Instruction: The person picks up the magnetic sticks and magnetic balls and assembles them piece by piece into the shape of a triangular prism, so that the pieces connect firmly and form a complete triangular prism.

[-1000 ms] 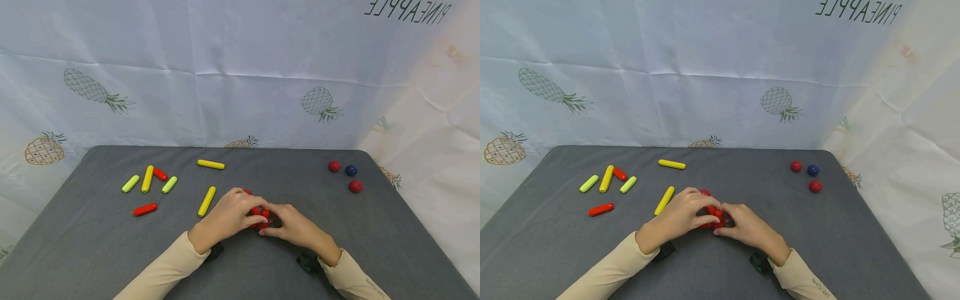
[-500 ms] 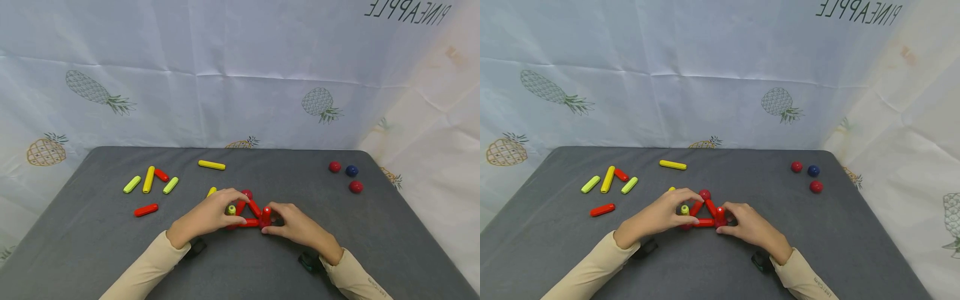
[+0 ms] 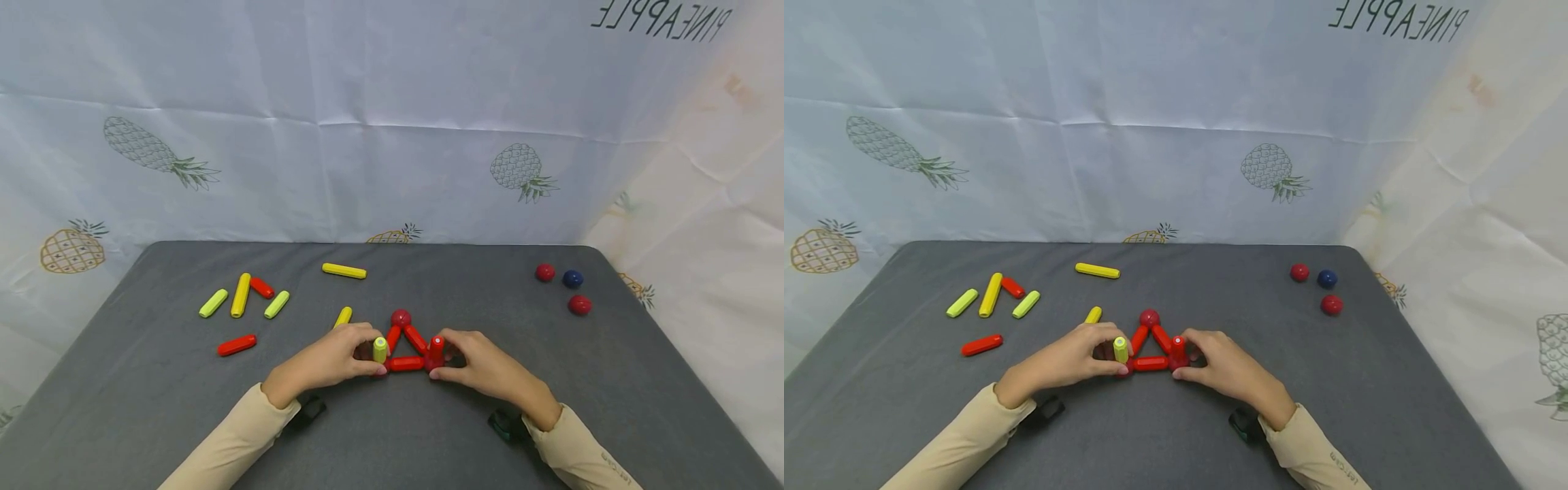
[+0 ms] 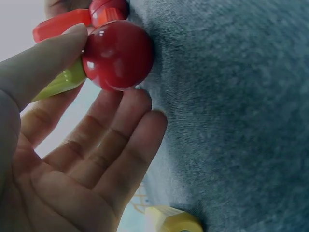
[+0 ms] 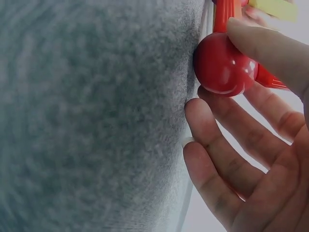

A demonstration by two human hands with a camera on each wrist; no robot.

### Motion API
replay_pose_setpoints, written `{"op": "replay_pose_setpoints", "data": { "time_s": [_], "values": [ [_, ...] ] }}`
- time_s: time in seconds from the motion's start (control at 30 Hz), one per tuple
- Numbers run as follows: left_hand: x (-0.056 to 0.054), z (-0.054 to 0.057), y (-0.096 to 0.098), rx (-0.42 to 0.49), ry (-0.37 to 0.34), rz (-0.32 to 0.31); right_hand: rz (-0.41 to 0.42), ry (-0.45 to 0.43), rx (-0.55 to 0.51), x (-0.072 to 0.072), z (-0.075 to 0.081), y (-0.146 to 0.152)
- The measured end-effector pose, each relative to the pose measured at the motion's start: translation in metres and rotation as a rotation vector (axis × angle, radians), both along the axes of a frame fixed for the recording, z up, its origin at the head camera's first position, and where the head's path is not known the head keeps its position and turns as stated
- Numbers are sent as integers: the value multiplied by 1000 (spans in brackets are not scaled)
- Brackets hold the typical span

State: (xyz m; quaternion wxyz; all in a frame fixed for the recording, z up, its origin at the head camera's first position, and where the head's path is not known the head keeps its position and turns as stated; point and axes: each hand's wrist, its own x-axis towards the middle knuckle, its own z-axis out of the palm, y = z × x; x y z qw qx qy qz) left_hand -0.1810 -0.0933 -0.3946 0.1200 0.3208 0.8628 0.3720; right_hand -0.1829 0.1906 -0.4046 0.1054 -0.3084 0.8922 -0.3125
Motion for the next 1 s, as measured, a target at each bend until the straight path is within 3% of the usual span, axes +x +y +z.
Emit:
{"op": "replay_pose_setpoints", "data": {
  "time_s": [0.4, 0.83, 1.0],
  "values": [
    [0, -2, -2, 15, -14, -8, -19, -17, -95, 1, 5, -2],
    [1, -1, -1, 17, -27, 10, 19, -10, -108, -2, 4, 2],
    [1, -1, -2, 9, -27, -14, 15, -5, -102, -2, 4, 2]
  ]
}}
